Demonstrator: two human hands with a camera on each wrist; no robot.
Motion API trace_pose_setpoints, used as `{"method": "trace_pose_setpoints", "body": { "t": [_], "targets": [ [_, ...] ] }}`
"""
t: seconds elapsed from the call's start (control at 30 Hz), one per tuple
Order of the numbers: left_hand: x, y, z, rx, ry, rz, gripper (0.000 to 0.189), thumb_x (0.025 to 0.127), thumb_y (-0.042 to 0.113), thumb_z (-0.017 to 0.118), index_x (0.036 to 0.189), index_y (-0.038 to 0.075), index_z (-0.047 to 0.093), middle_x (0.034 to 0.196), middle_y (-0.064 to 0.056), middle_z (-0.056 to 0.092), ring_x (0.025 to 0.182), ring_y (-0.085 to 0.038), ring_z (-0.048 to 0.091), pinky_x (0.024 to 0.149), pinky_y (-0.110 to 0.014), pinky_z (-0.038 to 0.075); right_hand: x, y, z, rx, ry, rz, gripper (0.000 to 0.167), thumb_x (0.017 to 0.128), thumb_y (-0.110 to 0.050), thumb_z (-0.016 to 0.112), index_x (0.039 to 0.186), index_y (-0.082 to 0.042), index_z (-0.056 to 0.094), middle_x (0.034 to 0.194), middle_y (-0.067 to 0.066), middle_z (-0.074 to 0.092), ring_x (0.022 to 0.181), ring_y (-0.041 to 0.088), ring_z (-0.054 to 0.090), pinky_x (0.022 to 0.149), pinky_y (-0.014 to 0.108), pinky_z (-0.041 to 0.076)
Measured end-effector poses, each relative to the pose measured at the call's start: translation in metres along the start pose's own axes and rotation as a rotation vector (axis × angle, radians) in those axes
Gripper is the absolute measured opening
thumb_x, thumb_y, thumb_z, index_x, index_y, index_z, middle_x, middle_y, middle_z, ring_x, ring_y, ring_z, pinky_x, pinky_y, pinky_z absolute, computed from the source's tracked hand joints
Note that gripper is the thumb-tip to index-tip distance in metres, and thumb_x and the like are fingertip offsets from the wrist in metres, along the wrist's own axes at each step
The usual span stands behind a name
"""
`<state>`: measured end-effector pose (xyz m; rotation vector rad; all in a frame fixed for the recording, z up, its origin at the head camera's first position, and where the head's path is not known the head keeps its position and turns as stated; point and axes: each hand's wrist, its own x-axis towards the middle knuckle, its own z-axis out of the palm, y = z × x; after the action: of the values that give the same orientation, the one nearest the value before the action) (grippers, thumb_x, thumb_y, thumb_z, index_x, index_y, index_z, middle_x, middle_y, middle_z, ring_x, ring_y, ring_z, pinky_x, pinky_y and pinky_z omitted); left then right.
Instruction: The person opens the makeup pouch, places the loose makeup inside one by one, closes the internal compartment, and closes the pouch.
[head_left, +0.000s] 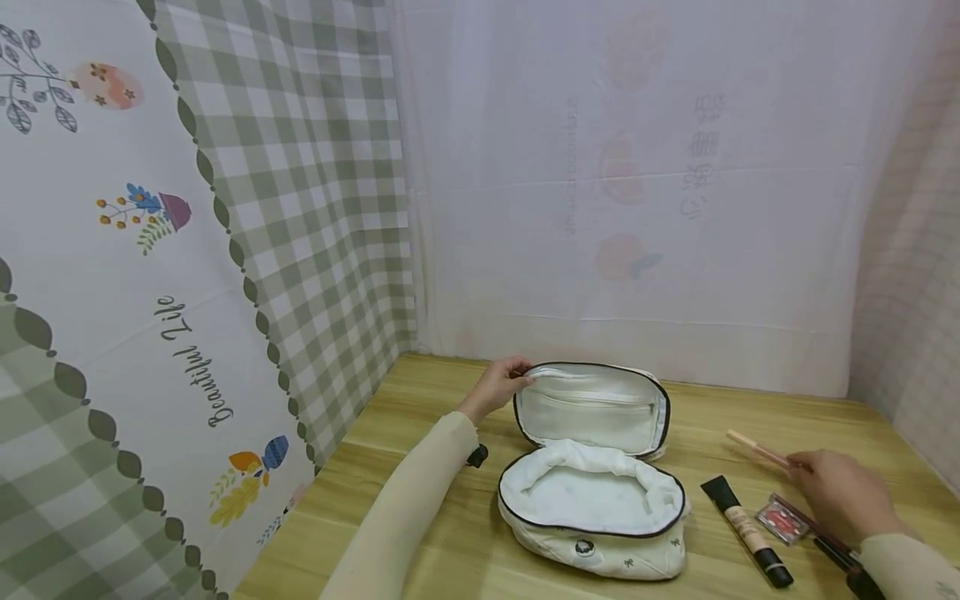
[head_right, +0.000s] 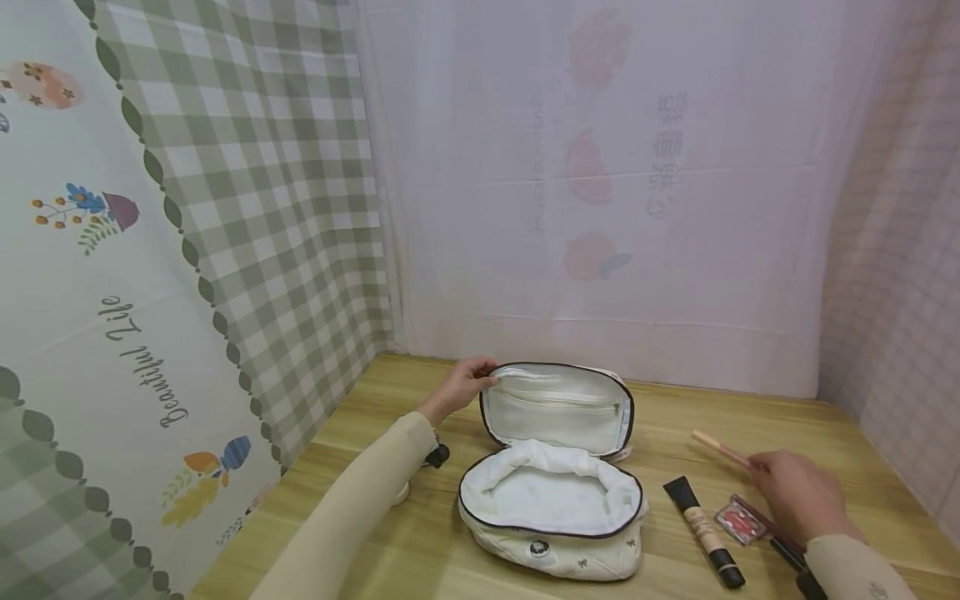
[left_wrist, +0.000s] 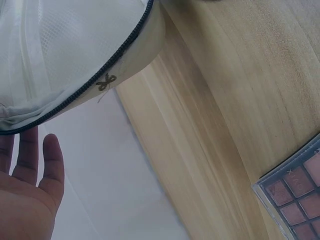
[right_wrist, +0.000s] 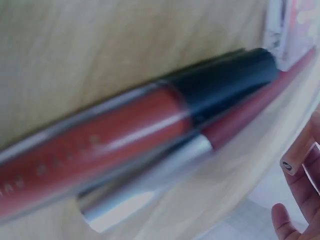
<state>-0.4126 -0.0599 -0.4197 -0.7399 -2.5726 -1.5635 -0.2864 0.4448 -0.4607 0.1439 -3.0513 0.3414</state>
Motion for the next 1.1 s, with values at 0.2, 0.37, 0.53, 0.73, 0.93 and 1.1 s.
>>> {"method": "trace_pose_setpoints", "body": {
  "t": [0.2, 0.37, 0.53, 0.73, 0.93, 1.1],
  "targets": [
    [0.0, 0.002, 0.001, 0.013, 0.004, -0.018, 0.015, 0.097, 0.006, 0.064, 0.11, 0.002, 0.069, 0.098, -0.004, 0.066, 0.087, -0.011, 0.055, 0.074, -0.024, 0.047, 0.006, -0.011, -0.008, -0.059, 0.124, -0.097, 0.026, 0.091, -0.013, 0.069, 0.108, 0.007, 0.07, 0.091, 0.023, 0.068, 0.07, 0.03, 0.062, 0.053, 0.047, 0.044],
    [0.0, 0.003, 0.001, 0.027, 0.01, -0.022, 0.016, 0.096, 0.007, 0.065, 0.111, 0.002, 0.069, 0.102, -0.006, 0.066, 0.09, -0.014, 0.057, 0.075, -0.026, 0.049, 0.009, -0.032, -0.007, -0.054, 0.286, -0.19, 0.023, 0.087, -0.009, 0.074, 0.106, 0.005, 0.072, 0.092, 0.02, 0.069, 0.073, 0.036, 0.064, 0.059, 0.053, 0.048],
    [-0.001, 0.002, 0.001, 0.042, 0.017, -0.021, 0.018, 0.096, 0.007, 0.066, 0.113, 0.003, 0.069, 0.103, -0.006, 0.067, 0.091, -0.015, 0.059, 0.076, -0.026, 0.05, 0.014, -0.056, -0.008, -0.045, 0.384, -0.245, 0.023, 0.084, -0.008, 0.076, 0.104, 0.004, 0.074, 0.093, 0.019, 0.069, 0.071, 0.035, 0.064, 0.055, 0.05, 0.048],
    [-0.001, 0.001, 0.001, 0.037, 0.037, -0.015, 0.018, 0.095, 0.007, 0.067, 0.113, 0.003, 0.07, 0.1, -0.004, 0.068, 0.088, -0.013, 0.059, 0.075, -0.025, 0.049, 0.024, -0.089, -0.014, -0.034, 0.52, -0.348, 0.025, 0.079, -0.005, 0.08, 0.103, 0.002, 0.075, 0.092, 0.017, 0.071, 0.067, 0.033, 0.064, 0.053, 0.048, 0.047],
    [-0.002, 0.002, 0.002, 0.036, 0.049, -0.013, 0.018, 0.096, 0.007, 0.065, 0.112, 0.003, 0.07, 0.099, -0.004, 0.068, 0.086, -0.012, 0.058, 0.074, -0.025, 0.049, 0.036, -0.123, -0.014, -0.053, 0.607, -0.454, 0.029, 0.074, -0.006, 0.083, 0.102, 0.0, 0.077, 0.087, 0.013, 0.072, 0.068, 0.032, 0.066, 0.058, 0.051, 0.049],
    [-0.002, 0.005, 0.003, 0.048, 0.051, -0.015, 0.018, 0.096, 0.008, 0.065, 0.113, 0.004, 0.07, 0.1, -0.003, 0.068, 0.088, -0.012, 0.06, 0.075, -0.026, 0.05, 0.047, -0.147, -0.007, -0.079, 0.661, -0.539, 0.028, 0.07, -0.007, 0.085, 0.097, -0.001, 0.078, 0.086, 0.011, 0.072, 0.072, 0.03, 0.067, 0.07, 0.054, 0.05]
  ]
}}
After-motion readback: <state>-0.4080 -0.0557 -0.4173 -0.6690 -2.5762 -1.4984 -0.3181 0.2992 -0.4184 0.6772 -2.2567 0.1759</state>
